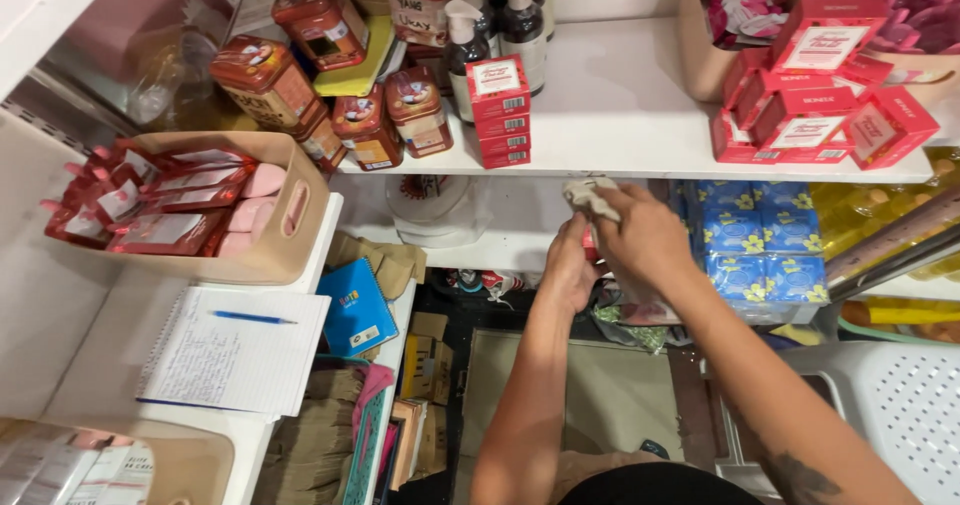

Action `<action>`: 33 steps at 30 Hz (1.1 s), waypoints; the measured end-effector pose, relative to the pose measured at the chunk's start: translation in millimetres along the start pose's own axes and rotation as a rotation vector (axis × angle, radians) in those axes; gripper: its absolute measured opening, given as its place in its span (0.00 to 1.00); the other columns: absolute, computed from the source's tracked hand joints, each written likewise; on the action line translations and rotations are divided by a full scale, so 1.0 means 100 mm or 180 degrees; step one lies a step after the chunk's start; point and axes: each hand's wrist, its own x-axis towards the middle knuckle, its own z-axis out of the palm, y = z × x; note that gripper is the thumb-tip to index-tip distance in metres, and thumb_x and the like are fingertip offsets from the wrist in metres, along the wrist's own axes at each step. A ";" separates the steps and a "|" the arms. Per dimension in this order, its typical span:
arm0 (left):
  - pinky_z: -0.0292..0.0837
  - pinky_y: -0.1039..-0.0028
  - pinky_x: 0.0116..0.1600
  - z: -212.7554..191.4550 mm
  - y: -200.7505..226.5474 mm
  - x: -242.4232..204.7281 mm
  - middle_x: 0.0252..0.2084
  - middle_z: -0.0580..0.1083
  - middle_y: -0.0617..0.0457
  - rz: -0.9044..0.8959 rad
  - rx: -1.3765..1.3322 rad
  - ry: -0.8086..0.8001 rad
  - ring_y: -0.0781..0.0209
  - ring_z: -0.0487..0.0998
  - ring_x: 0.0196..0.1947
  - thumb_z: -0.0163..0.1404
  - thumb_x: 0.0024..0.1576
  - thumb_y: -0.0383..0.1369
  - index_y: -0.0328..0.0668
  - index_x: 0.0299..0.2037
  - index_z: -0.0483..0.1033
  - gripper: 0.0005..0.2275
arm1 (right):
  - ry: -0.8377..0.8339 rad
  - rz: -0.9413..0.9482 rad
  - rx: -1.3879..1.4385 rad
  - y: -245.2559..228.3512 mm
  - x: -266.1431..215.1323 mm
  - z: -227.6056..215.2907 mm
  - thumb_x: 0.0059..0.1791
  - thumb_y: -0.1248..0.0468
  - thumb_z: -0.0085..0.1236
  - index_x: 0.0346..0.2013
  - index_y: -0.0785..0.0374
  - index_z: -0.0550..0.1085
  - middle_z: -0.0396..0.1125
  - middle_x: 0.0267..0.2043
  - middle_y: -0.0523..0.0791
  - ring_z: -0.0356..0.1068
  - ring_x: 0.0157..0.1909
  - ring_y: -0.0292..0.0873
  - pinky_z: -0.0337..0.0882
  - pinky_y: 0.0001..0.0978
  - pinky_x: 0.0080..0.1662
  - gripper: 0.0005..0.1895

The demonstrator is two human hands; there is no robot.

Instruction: Wiping and organizing various beauty products on a shelf.

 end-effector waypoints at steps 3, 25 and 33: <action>0.76 0.58 0.50 -0.05 -0.01 0.06 0.55 0.72 0.47 0.0207 0.0073 -0.0170 0.53 0.76 0.51 0.37 0.68 0.48 0.42 0.65 0.62 0.22 | -0.0139 0.0292 -0.0207 0.18 0.25 0.00 0.51 0.52 0.53 0.55 0.50 0.78 0.72 0.56 0.54 0.72 0.52 0.63 0.70 0.52 0.55 0.20; 0.77 0.66 0.51 -0.26 1.49 -0.08 0.64 0.56 0.53 0.2237 0.1693 -0.0259 0.55 0.72 0.54 0.55 0.55 0.31 0.51 0.79 0.43 0.42 | 0.0249 -0.0025 0.1107 -0.60 0.39 -0.23 0.48 0.54 0.65 0.60 0.50 0.78 0.71 0.38 0.51 0.72 0.40 0.44 0.71 0.36 0.47 0.25; 0.69 0.64 0.65 -0.30 2.25 0.12 0.61 0.72 0.46 0.3149 0.3373 0.0283 0.51 0.73 0.61 0.68 0.47 0.41 0.40 0.65 0.72 0.35 | 0.0855 -0.0392 0.0350 -0.72 0.92 -0.15 0.50 0.50 0.65 0.57 0.44 0.80 0.64 0.36 0.53 0.69 0.37 0.53 0.70 0.45 0.42 0.20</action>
